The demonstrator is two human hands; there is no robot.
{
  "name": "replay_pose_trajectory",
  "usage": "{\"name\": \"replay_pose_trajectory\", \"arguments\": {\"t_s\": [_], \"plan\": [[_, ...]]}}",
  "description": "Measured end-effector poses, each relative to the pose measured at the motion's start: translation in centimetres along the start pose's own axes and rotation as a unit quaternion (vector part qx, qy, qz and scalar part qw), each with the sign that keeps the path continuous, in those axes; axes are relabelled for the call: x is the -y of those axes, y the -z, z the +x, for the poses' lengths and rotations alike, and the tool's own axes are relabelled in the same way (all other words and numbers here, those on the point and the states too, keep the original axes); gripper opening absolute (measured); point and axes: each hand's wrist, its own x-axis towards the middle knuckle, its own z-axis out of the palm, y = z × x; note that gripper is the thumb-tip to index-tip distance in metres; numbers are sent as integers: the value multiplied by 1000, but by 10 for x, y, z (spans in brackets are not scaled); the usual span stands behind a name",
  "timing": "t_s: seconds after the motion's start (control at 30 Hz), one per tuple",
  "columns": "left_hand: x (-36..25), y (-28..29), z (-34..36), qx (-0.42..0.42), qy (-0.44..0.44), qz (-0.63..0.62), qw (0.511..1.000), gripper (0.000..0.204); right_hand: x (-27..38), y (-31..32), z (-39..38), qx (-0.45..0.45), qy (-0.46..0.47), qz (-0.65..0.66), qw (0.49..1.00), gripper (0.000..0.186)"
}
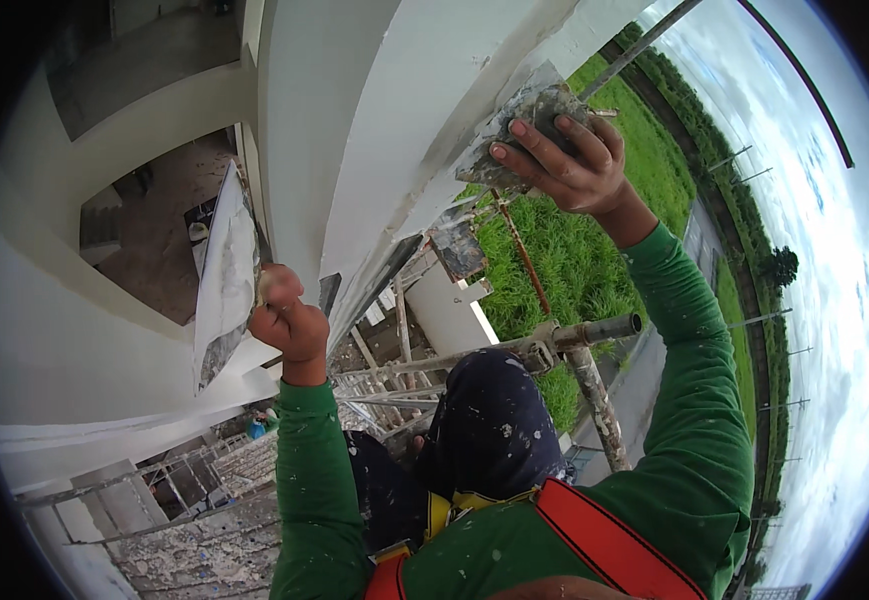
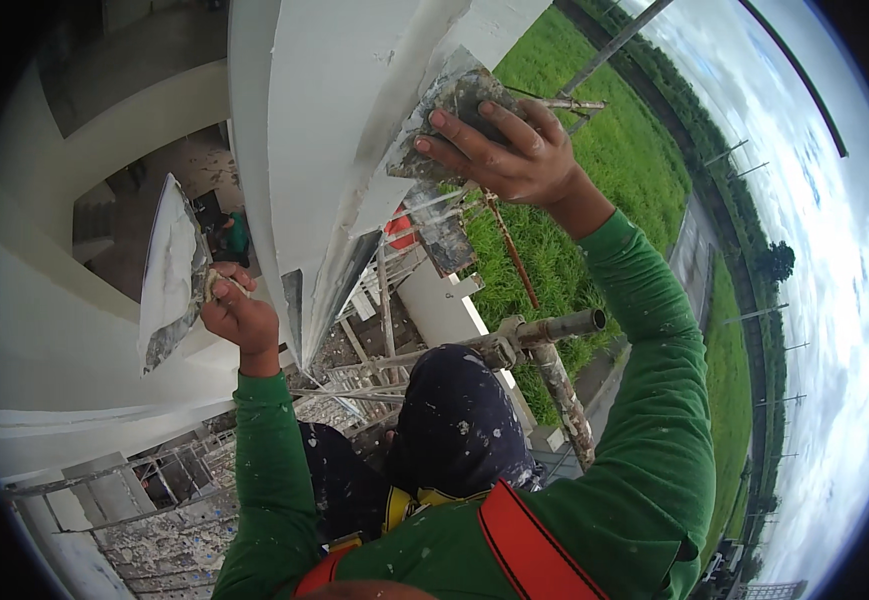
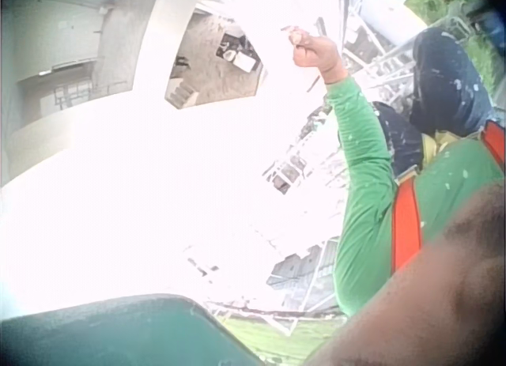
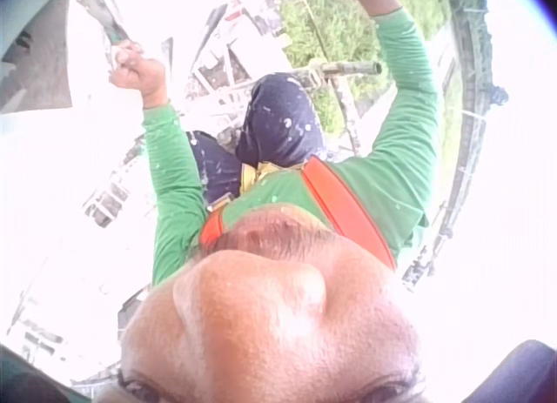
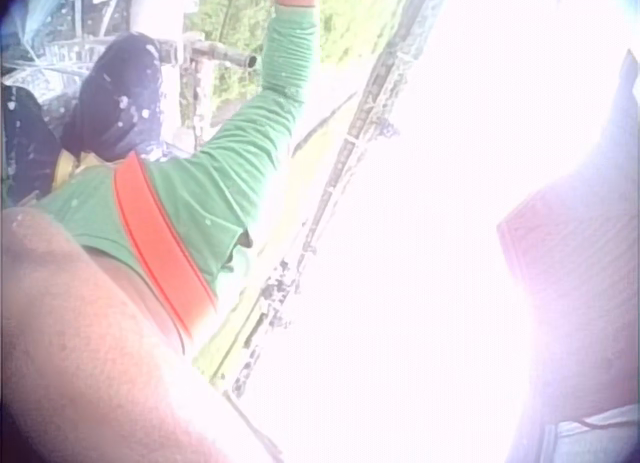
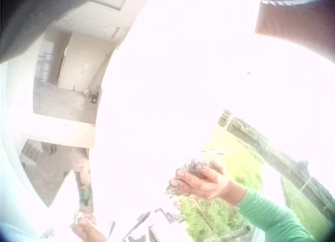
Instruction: The person applies white plaster to a building column using a trowel and a hawk. They scoop plaster from the hawk and spread it onto the column surface, smoothing it with the trowel.
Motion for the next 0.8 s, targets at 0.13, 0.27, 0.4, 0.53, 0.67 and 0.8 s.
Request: {"name": "replay_pose_trajectory", "arguments": {"t_s": [0.13, 0.27, 0.4, 0.53, 0.67, 0.8], "plan": [[-1, 0, 1, -8, 11, -3, 1000, 42, 1, -4, 1, 14, 21, 5, 1000, 36], [2, 4, 1, 5, 17, 9, 1000, 46, 1, -10, -2, 11, 27, -14, 999, 36], [5, -1, 0, 0, 20, -7, 1000, 43, 4, -16, -9, 16, 19, -16, 1000, 37], [13, 5, -5, 15, 35, -1, 999, 44, 4, -23, -14, 19, 17, -9, 1000, 39], [12, 4, -4, 19, 33, 2, 999, 43, 4, -27, -16, 20, 18, -5, 1000, 39], [15, 1, -5, 8, 25, 11, 1000, 43, 3, -26, -16, 23, 18, 6, 1000, 39]]}}
